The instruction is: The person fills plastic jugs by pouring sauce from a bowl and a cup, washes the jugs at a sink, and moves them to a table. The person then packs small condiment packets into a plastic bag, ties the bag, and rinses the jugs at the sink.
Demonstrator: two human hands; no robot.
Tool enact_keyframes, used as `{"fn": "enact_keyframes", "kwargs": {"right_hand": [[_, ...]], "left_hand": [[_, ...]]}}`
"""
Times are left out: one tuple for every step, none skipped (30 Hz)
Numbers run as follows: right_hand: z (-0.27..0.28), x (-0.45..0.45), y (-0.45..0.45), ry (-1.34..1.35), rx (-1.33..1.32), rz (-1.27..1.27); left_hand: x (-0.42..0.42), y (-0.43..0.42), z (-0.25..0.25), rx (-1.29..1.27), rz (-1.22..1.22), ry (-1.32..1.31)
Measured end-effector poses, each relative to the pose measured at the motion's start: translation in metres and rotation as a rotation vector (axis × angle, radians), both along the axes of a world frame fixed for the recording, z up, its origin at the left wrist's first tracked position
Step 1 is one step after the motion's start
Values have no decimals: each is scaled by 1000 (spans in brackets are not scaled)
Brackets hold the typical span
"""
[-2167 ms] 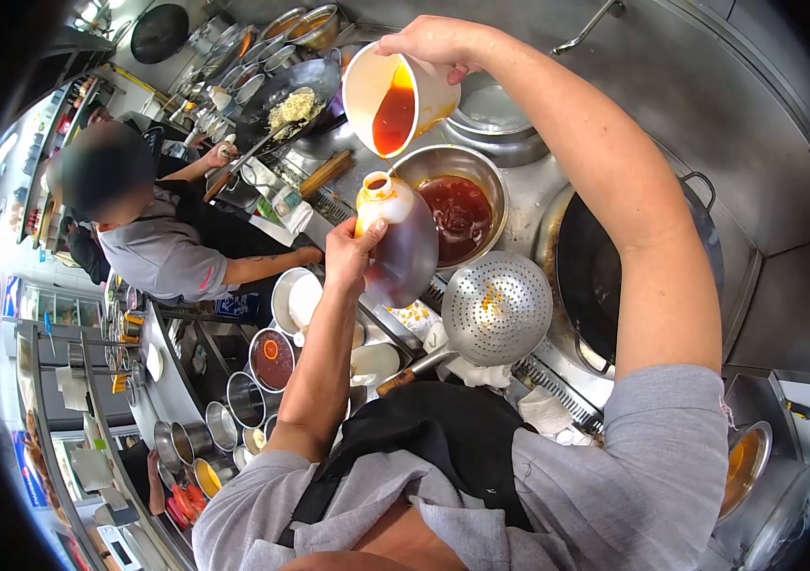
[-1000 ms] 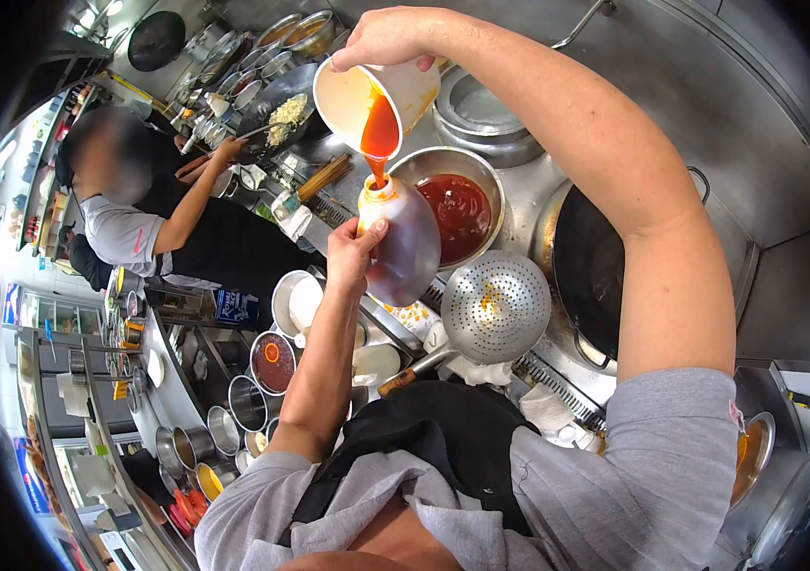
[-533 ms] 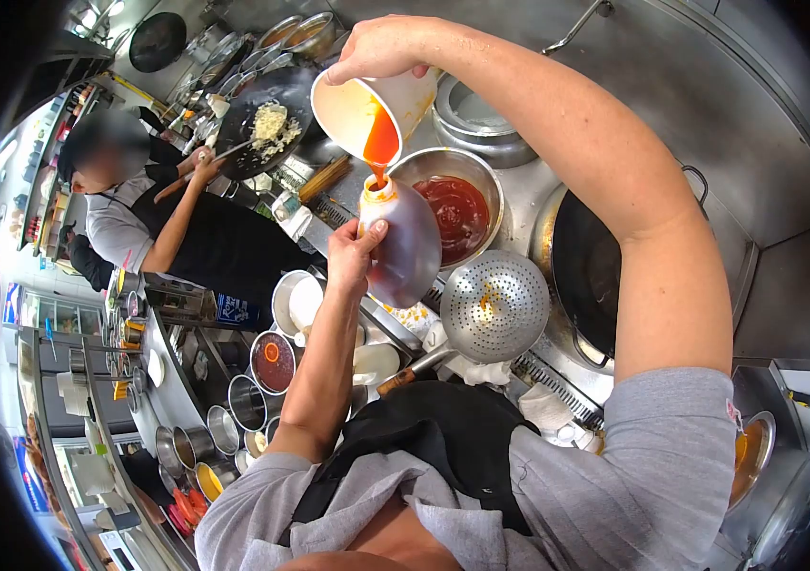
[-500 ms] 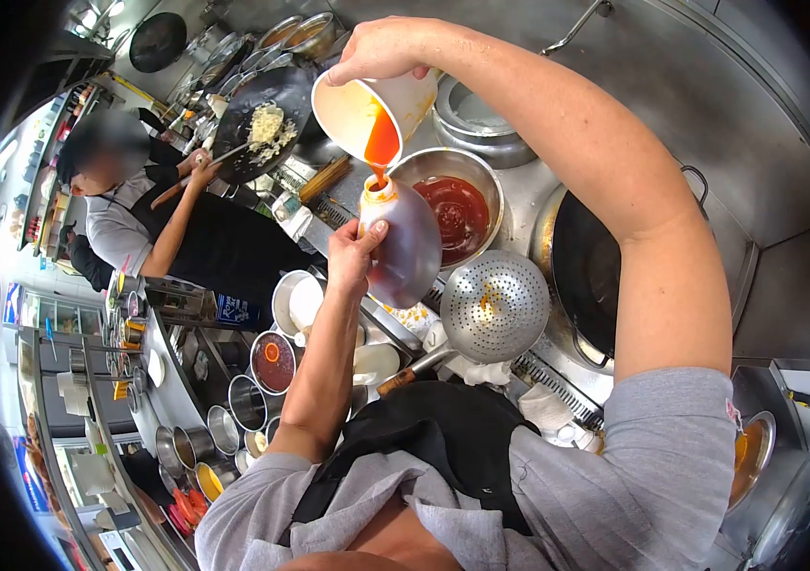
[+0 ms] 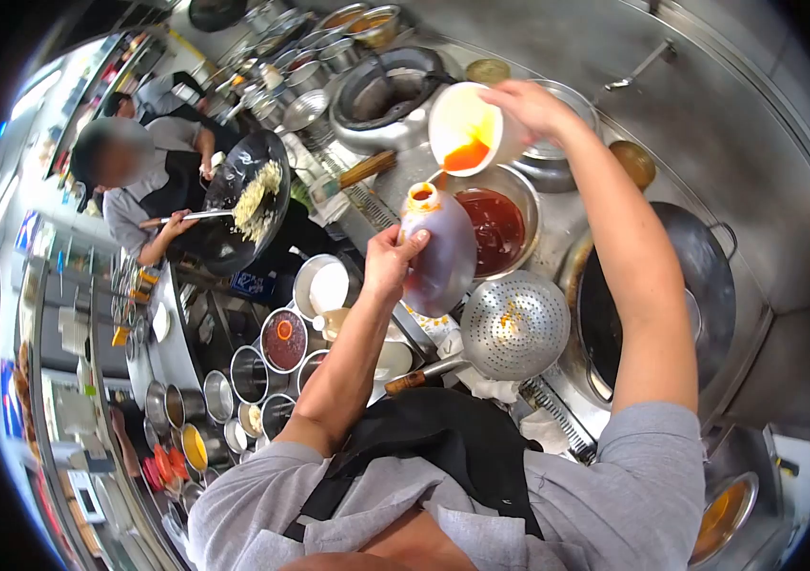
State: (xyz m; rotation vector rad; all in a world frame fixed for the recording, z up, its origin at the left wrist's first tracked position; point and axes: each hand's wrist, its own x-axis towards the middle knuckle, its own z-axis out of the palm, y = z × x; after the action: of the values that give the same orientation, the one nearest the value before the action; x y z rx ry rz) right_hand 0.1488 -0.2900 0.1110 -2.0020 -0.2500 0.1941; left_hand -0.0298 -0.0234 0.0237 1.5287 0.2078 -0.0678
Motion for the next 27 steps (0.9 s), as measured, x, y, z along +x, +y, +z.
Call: {"fn": "enact_keyframes", "kwargs": {"right_hand": [[-12,-12,-1,38,46,-102],[-39,-8,-8,105,69,-110],[-71,-8,-6,72,37,-230],[-85,-14,-5,205,12,-178],[-131,-9,0,75,-6,-239],[-171,4,0,-22,-234,-188],[-192,-7,13,-71,-467,-293],[-202,-23,29,-40,-565,-330],[-197,-42,43,18,-597,-315],[-201,-59,50,-58,-646,-268],[-206,-69,55,-130,-697,-223],[-213,-73,59,-217,-711,-207],[-223,-81,60,-292,-728,-195],[-231,-83,57,-391,-739,-143],[-237,-83,55,-445,-767,-109],[-234,-85,53,-452,-729,-102],[-231,-85,50,-450,-672,-135],[-230,-84,44,-453,-619,-194],[-238,-79,41,-495,-596,-311],[-235,-84,41,-393,-494,-438],[-230,-89,40,-295,-390,-563],[-231,-94,39,-183,-233,-685],[-231,-99,36,-79,-72,-804],[-241,-106,33,-60,97,-836],[-259,-114,33,-81,76,-870],[-264,-131,33,3,180,-862],[-257,-159,32,113,255,-845]], "left_hand": [[-2,2,0,8,10,-12],[-4,3,-1,-9,15,-25],[-4,4,-2,-24,18,-40],[-6,5,-2,-22,29,-42],[-7,5,-1,4,26,-40],[-7,5,1,31,17,-40],[-6,3,3,39,11,-45],[-7,2,6,26,13,-28],[-8,1,8,13,14,-10],[-9,1,11,19,7,-10],[-9,0,13,-10,15,-20],[-10,-1,14,-43,13,-23],[-8,-2,11,-37,22,-27],[-8,0,10,14,18,-14],[-8,3,9,66,7,2],[-6,8,3,64,-5,-5],[-3,11,-4,64,-16,-15],[-6,5,2,39,0,-67],[-5,5,1,20,-1,-70],[-4,6,-3,4,-10,-96],[-3,6,-7,-16,-16,-124],[-4,6,-6,-19,-26,-120],[-4,6,-5,-23,-36,-122],[-3,6,-6,-18,-41,-116],[-4,6,-2,29,-49,-144],[-13,-6,20,73,0,-58],[-11,-4,15,87,-30,-92]]}}
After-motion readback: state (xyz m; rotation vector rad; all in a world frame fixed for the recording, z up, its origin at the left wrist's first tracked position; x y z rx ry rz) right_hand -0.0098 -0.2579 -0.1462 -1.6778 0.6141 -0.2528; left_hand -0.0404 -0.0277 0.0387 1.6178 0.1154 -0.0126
